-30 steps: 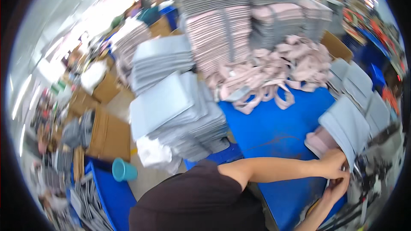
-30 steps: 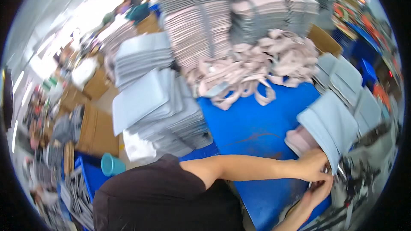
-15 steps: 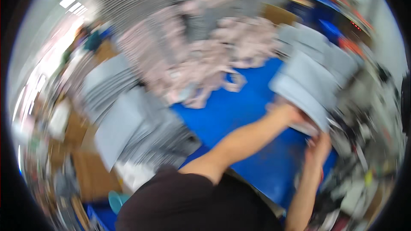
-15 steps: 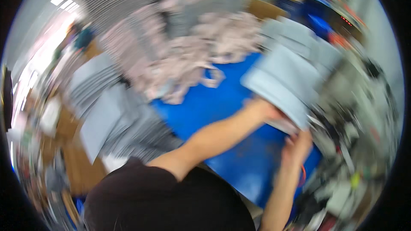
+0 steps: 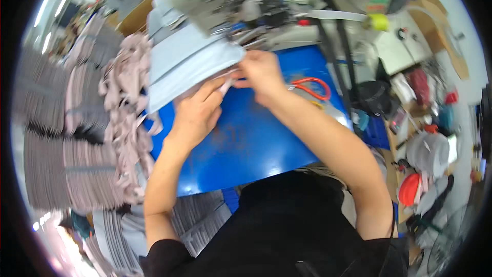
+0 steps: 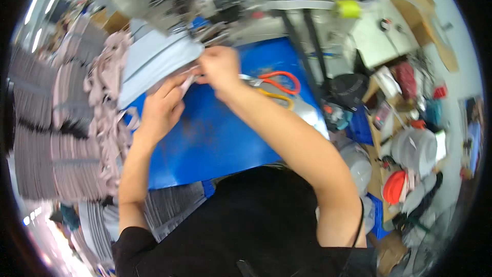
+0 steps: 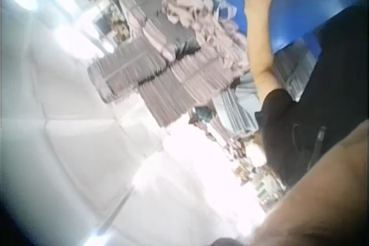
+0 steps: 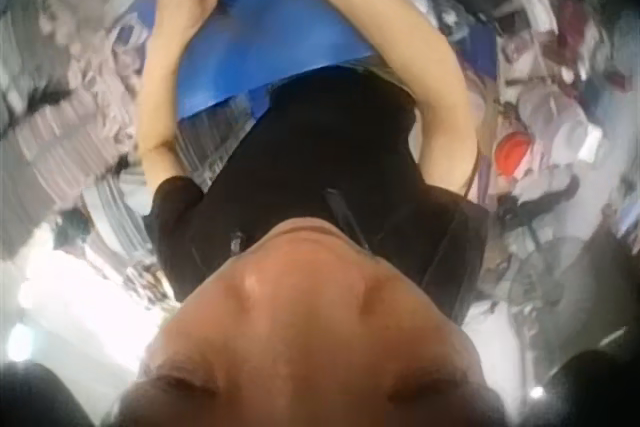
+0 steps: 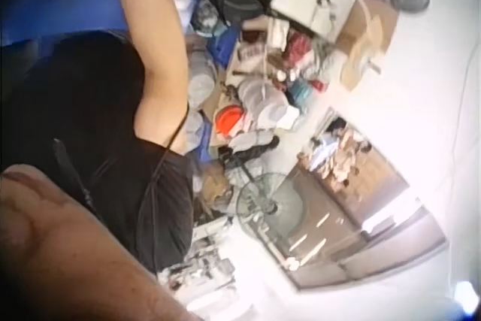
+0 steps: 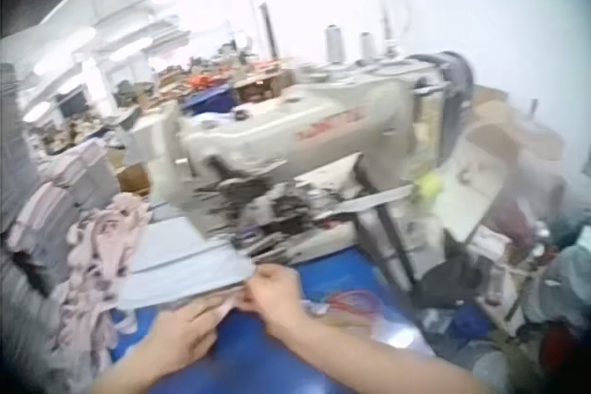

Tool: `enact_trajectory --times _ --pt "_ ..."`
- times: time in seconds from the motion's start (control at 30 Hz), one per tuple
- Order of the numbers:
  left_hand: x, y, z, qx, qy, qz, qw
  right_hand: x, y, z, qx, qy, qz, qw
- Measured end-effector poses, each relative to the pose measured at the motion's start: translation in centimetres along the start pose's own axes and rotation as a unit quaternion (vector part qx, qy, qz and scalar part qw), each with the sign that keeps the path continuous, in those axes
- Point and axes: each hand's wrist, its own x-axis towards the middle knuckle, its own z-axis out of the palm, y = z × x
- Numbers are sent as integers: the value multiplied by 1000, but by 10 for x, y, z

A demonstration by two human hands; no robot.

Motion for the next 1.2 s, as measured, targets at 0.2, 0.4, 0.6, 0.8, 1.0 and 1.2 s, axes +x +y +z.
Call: enact_trajectory --times 0.2,0.4,0.6,0.8,1.0,1.2 --pt "0 -10 27 -80 60 113 989 88 117 49 -271 237 -208 909" --pt "-16 30 -8 -77 7 79 994 152 90 48 -335 -21 -245 909" --pt "21 76 6 -86 6 192 978 98 37 -21 -330 112 -276 896" --pt "25 82 12 -82 24 214 973 78 30 -31 -344 149 -284 883" --pt "23 81 12 -72 39 217 973 68 29 -31 -353 160 -288 876" --pt "21 82 10 -55 49 219 973 60 31 -24 -354 160 -297 872"
